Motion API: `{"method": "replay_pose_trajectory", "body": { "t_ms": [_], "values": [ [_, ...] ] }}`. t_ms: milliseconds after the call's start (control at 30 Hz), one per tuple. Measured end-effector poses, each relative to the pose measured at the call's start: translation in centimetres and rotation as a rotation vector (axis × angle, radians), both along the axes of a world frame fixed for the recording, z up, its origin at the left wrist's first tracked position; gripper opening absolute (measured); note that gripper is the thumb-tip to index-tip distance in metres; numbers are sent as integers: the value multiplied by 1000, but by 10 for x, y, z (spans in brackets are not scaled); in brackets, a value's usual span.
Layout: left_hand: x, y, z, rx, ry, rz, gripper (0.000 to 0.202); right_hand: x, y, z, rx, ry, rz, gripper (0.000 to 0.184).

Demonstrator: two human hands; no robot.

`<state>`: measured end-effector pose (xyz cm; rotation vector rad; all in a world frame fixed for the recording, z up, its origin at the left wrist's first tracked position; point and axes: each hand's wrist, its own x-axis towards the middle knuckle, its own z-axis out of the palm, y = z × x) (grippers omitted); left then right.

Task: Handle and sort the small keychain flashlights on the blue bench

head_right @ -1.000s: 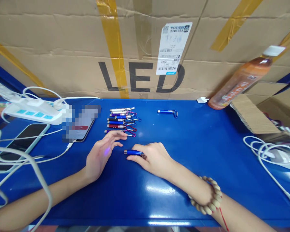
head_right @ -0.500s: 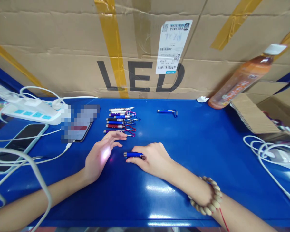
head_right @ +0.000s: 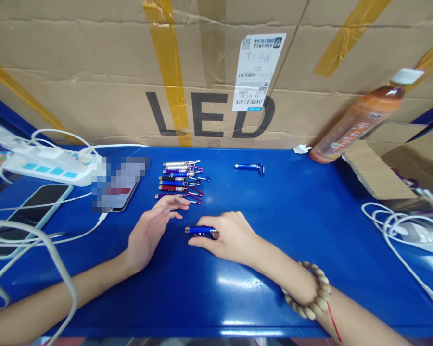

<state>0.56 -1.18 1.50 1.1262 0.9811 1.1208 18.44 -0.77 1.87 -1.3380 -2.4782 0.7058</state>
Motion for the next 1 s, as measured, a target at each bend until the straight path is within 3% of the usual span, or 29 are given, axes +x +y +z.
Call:
{"method": "replay_pose_trajectory", "body": {
  "t_ms": [800,1000],
  "values": [
    [2,3,2,-57,26,25,23,2,-2,4,9,35,89,32],
    [-1,0,-3,66,248,26,22,9,10,4,107,68,30,31]
  ]
}}
